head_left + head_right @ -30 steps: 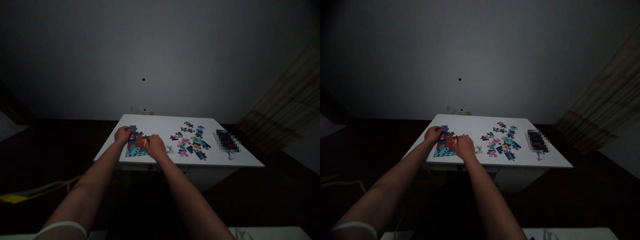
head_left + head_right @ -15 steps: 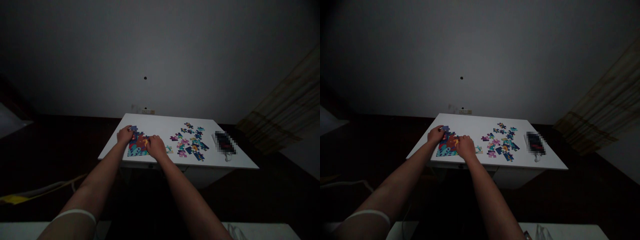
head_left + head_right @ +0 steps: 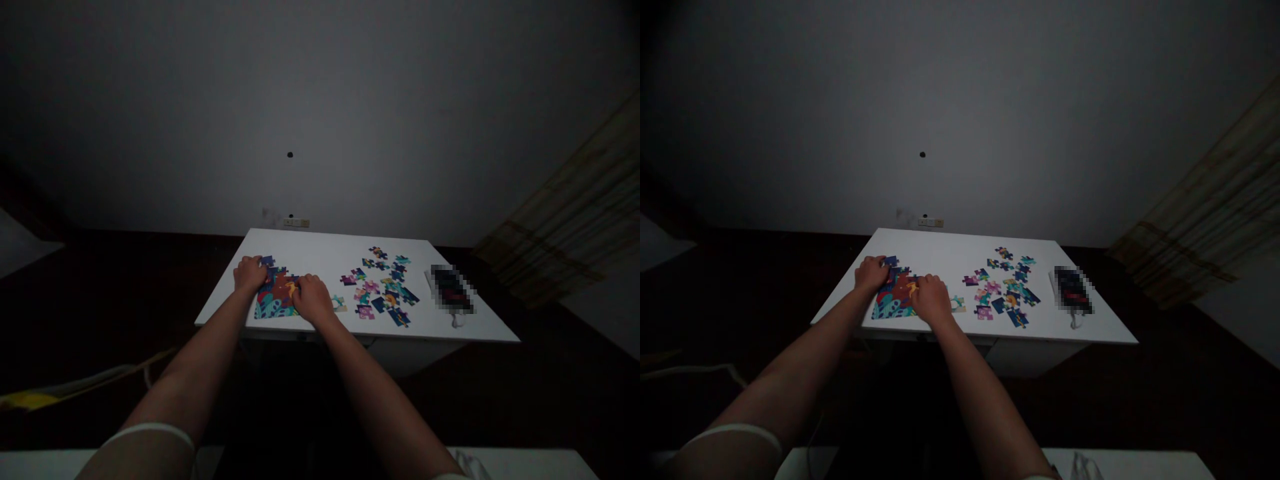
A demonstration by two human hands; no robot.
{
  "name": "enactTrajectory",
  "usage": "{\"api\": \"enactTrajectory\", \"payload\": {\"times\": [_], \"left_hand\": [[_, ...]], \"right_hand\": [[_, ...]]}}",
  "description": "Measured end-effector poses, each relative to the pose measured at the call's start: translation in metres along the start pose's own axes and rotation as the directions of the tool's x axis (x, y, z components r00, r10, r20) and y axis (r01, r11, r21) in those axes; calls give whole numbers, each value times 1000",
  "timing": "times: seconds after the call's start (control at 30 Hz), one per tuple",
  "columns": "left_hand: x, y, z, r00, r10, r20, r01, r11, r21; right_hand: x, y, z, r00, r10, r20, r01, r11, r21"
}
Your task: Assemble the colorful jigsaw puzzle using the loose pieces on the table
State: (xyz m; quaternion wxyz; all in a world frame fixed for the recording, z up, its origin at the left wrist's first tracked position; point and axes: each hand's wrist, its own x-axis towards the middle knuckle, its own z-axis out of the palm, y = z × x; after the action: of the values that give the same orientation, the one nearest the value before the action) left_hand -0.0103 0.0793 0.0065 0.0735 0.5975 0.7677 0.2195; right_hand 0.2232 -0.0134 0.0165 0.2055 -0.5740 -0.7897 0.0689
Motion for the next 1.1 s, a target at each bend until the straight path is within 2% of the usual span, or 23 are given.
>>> {"api": "enactTrajectory", "payload": {"times": [0.23, 0.6, 0.97, 1.03, 1.1], "left_hand": [[4, -4, 3, 999, 37, 22, -37, 999, 18], [4, -1, 0, 998, 69, -5, -69, 997, 41], [-2, 7, -6, 998, 56, -6, -56, 996, 67], [-6, 7, -6, 996, 85, -26, -83, 995, 56], [-10, 8, -5, 984, 163, -65, -158, 985, 71]], "right_hand": [[1, 2, 0, 1000, -2, 2, 2, 999, 32], [4, 5, 1, 1000, -24, -11, 25, 999, 25], [4, 7, 2, 999, -50, -15, 50, 999, 17], [4, 7, 2, 999, -53, -14, 53, 998, 23], [4, 6, 2, 999, -51, -11, 51, 998, 22]]}}
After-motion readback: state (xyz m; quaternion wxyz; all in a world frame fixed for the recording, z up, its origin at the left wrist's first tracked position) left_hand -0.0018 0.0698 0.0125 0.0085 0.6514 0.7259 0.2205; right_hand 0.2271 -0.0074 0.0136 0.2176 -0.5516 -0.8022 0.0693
